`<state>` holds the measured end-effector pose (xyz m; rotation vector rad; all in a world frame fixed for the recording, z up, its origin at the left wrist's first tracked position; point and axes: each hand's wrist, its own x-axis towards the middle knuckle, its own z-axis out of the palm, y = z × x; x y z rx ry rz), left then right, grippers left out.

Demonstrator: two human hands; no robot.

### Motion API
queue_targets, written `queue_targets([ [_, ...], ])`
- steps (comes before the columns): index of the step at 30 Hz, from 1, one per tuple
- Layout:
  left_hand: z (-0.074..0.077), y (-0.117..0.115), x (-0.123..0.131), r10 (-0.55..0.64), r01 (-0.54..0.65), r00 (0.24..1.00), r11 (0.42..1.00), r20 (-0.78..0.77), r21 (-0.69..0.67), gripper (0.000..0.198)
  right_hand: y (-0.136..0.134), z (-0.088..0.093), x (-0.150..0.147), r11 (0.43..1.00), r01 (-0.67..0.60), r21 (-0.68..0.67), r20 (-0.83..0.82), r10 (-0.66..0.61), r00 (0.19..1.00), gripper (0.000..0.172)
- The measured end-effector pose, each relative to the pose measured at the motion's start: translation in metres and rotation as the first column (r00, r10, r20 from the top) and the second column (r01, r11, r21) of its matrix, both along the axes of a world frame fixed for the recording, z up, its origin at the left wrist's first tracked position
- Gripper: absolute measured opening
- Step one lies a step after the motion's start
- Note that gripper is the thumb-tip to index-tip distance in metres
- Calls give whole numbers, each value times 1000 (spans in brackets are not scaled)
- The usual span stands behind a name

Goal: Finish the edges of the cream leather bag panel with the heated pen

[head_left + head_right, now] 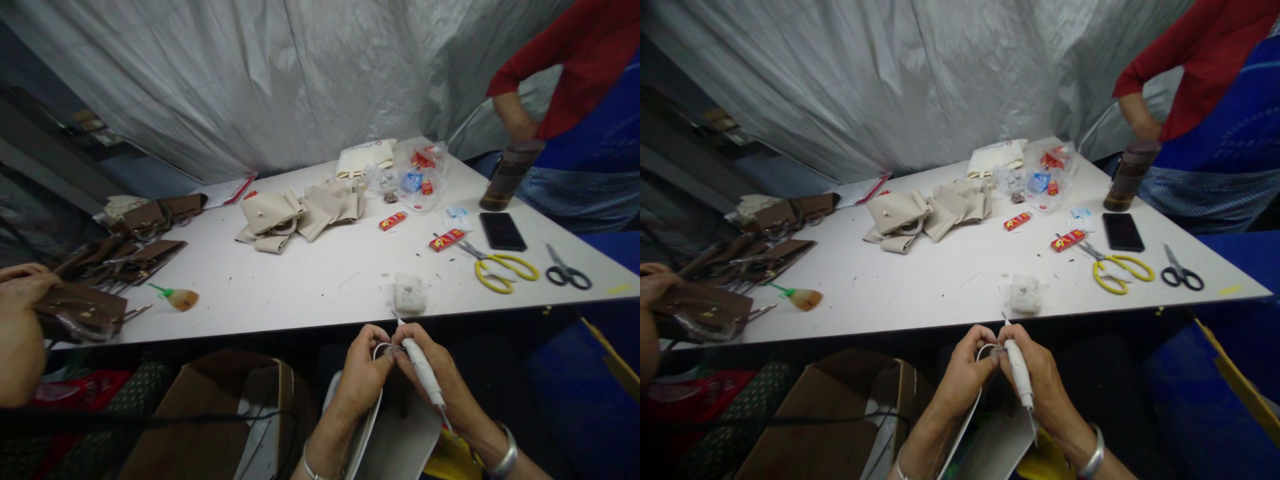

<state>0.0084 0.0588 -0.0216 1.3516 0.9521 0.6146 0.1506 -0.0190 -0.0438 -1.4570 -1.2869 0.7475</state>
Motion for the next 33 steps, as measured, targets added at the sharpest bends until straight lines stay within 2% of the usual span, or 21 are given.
queue_targets([
  [6,12,-4,0,2,13,995,989,101,-148,29,-12,13,2,998,40,44,40,-42,998,10],
  [9,20,-10,2,-7,31,988,987,152,-160,31,-23,20,5,994,87,63,99,-93,991,12],
  [13,23,-17,4,-7,39,987,981,164,-191,34,-34,25,5,986,136,94,134,-148,980,14],
  [16,30,-22,3,-40,65,988,985,148,-163,33,-44,28,3,983,131,132,136,-149,979,12],
  [20,52,-25,-4,-182,189,975,981,128,-38,24,-58,36,-2,964,168,207,148,-201,968,6],
  [23,61,-26,-11,-229,241,954,970,194,-41,28,-67,42,-6,942,163,294,153,-215,965,7],
  [26,54,-28,-13,-296,356,882,929,367,-105,55,-75,43,-9,929,159,334,160,-222,962,11],
  [28,45,-31,-12,-301,398,843,907,445,-140,61,-83,40,-8,914,195,355,151,-262,953,13],
  [30,37,-32,-10,-266,362,836,924,481,-119,57,-95,36,-1,886,239,397,127,-312,942,12],
  [33,34,-28,-10,-160,207,858,977,488,-43,44,-117,40,20,819,363,445,89,-444,892,7],
])
